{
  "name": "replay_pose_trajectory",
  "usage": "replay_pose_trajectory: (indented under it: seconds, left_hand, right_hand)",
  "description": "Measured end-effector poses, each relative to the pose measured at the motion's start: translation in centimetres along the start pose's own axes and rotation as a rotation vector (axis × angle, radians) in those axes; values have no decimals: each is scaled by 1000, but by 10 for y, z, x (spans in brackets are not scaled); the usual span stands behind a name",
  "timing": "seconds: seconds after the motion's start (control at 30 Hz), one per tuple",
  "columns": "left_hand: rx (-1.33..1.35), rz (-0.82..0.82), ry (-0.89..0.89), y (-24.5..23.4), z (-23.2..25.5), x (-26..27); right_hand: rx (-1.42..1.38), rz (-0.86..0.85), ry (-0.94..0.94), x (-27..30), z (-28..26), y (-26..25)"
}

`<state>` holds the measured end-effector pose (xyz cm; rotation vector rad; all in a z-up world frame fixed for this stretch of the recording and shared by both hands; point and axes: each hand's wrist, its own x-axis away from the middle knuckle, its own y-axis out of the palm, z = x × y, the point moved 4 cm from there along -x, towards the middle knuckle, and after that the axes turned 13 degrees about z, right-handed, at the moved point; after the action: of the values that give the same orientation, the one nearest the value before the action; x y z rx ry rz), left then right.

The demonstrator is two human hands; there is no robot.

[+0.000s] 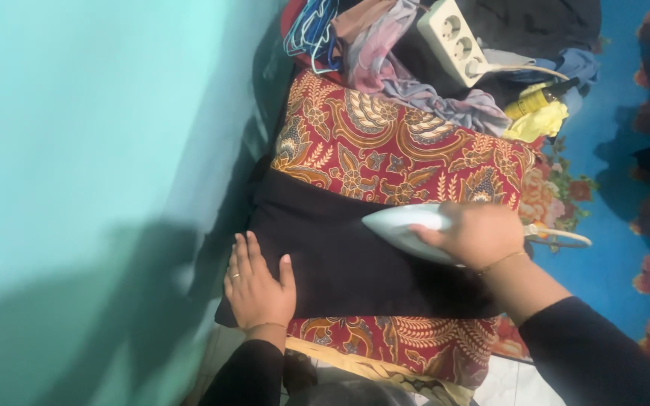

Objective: The recorder irons a black t-shirt on a patterned pillow placed on the floor.

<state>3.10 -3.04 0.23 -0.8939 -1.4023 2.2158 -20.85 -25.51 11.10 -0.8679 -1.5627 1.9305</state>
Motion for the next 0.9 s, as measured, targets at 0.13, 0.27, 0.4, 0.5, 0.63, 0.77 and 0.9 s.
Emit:
replay_pose_trajectory:
  seconds: [0.13,0.27,0.4,0.5,0.63,0.77,0.9]
  left_hand:
    - [-2,2,4,-2,1,0]
    - [-9,-8,-4,-3,3,-2]
    - [-19,-6,14,0,3,0]
    - [-28,2,32,-4,3,-1]
    - [-11,23,39,-6,5,0]
    - [95,63,8,-15,4,-6]
    - [325,35,-208,-3,-7,-23]
  right_hand:
    - [25,-31,30,-3,-7,3]
    - [-117,28,-38,-15,-27,5]
    - [-95,116,-31,-30,-15,7]
    - [-34,189,0,-46,20,32]
    - [38,414,-39,-74,37,19]
    - [-88,441,-109,-64,31,-41]
    - [-481,895,202,40,92,-29]
